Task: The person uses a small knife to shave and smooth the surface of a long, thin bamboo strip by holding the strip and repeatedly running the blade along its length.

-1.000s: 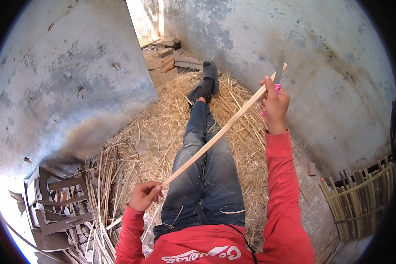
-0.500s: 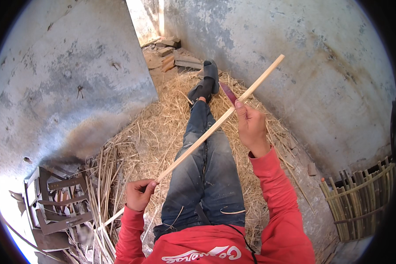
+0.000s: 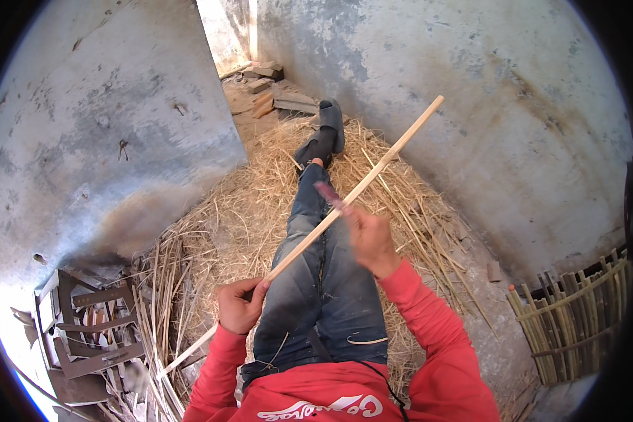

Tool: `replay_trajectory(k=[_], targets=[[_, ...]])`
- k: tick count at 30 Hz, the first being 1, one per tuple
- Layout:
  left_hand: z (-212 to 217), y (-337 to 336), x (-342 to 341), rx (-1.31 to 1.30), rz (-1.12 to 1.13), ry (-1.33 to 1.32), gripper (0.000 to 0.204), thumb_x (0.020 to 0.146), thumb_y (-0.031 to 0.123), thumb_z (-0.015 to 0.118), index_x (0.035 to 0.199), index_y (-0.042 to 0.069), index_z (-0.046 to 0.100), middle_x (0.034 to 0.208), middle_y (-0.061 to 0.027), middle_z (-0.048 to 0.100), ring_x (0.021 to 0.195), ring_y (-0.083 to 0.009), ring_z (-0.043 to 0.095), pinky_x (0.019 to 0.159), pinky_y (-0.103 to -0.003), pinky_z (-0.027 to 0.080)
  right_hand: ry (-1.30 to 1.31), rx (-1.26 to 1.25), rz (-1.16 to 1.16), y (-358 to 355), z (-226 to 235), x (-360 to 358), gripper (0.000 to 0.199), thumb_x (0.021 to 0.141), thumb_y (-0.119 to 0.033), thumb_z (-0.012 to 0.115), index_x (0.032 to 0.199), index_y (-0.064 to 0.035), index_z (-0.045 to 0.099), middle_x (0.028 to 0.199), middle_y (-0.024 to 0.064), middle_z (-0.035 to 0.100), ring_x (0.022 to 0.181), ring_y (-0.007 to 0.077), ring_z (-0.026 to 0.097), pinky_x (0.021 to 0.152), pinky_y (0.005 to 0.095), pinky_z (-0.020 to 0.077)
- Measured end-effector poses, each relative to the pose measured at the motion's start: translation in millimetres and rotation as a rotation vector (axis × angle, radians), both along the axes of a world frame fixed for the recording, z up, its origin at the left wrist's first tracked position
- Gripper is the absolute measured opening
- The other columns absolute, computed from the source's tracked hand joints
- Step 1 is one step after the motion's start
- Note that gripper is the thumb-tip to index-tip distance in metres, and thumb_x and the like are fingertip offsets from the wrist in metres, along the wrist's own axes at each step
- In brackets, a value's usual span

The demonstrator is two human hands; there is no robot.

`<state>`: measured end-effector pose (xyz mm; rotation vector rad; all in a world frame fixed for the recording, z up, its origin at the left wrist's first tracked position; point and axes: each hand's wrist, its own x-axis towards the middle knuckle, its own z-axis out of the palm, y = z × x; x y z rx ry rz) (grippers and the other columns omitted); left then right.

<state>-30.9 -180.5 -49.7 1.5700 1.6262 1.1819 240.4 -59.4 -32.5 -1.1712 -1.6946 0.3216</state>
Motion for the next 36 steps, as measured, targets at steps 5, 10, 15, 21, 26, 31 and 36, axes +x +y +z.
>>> replay_trajectory(k=[5, 10, 15, 21, 26, 31, 36], targets=[[-2.5, 5.2, 4.4, -0.061, -0.028, -0.077, 0.022, 0.096, 0.016, 0.074, 0.093, -0.006, 0.076, 0.063, 0.0029, 0.058, 0.058, -0.0043, 0.048, 0.052, -0.025, 0.038, 0.011, -0.078, -0.007, -1.4, 11.3, 3.5, 0.044, 0.107, -0.037, 0.051, 0.088, -0.0024, 0.072, 0.052, 0.0164, 0.049, 0.042, 0.0286, 0.045, 0.045, 0.0412, 0.0365], [1.0, 2.9, -0.8, -0.077, -0.028, -0.131, 0.024, 0.097, 0.017, 0.073, 0.093, -0.007, 0.076, 0.063, 0.0021, 0.058, 0.059, -0.0048, 0.049, 0.053, -0.025, 0.039, 0.019, 0.020, -0.248, 47.5, 40.6, 60.3, 0.047, 0.109, -0.036, 0.049, 0.089, -0.0018, 0.073, 0.052, 0.0133, 0.048, 0.043, 0.0240, 0.045, 0.045, 0.0408, 0.0349], [13.6, 0.2, 3.7, -0.112, -0.069, -0.170, 0.024, 0.098, 0.015, 0.071, 0.092, -0.007, 0.076, 0.063, 0.0025, 0.057, 0.059, -0.0049, 0.048, 0.054, -0.024, 0.038, 0.004, 0.034, -0.202, 43.1, 35.8, 43.0, 0.046, 0.109, -0.035, 0.049, 0.089, -0.0004, 0.072, 0.054, 0.0139, 0.049, 0.042, 0.0251, 0.045, 0.044, 0.0417, 0.0341], [5.5, 10.9, 8.3, -0.189, -0.089, -0.226, 0.026, 0.100, 0.016, 0.067, 0.091, -0.006, 0.075, 0.062, 0.0029, 0.055, 0.058, -0.0042, 0.045, 0.053, -0.024, 0.034, -0.126, -0.063, 0.056, -10.0, -15.9, -13.3, 0.044, 0.106, -0.035, 0.054, 0.082, -0.0013, 0.069, 0.057, 0.0195, 0.054, 0.044, 0.0327, 0.051, 0.045, 0.0445, 0.0375], [-1.9, 5.3, -9.3, -0.194, -0.084, -0.269, 0.027, 0.100, 0.018, 0.066, 0.091, -0.006, 0.076, 0.062, 0.0038, 0.054, 0.057, -0.0040, 0.044, 0.053, -0.024, 0.033, 0.091, -0.125, -0.002, 13.8, 9.0, 2.2, 0.049, 0.107, -0.036, 0.052, 0.078, -0.0007, 0.067, 0.052, 0.0167, 0.049, 0.044, 0.0291, 0.048, 0.046, 0.0424, 0.0357], [9.2, 2.1, -16.2, -0.228, -0.123, -0.286, 0.025, 0.099, 0.017, 0.069, 0.091, -0.005, 0.076, 0.064, 0.0019, 0.057, 0.060, -0.0051, 0.048, 0.054, -0.024, 0.036, 0.065, -0.012, -0.150, 56.9, 45.8, 39.8, 0.052, 0.108, -0.037, 0.050, 0.076, 0.0002, 0.066, 0.051, 0.0134, 0.046, 0.044, 0.0253, 0.043, 0.045, 0.0411, 0.0336], [22.5, 4.8, -0.8, -0.218, -0.117, -0.228, 0.025, 0.100, 0.018, 0.068, 0.092, -0.004, 0.076, 0.064, 0.0019, 0.057, 0.060, -0.0050, 0.046, 0.054, -0.024, 0.035, -0.066, -0.023, -0.020, 33.4, 23.6, 3.9, 0.050, 0.107, -0.036, 0.052, 0.072, -0.0028, 0.062, 0.052, 0.0175, 0.052, 0.042, 0.0326, 0.051, 0.044, 0.0440, 0.0376]])
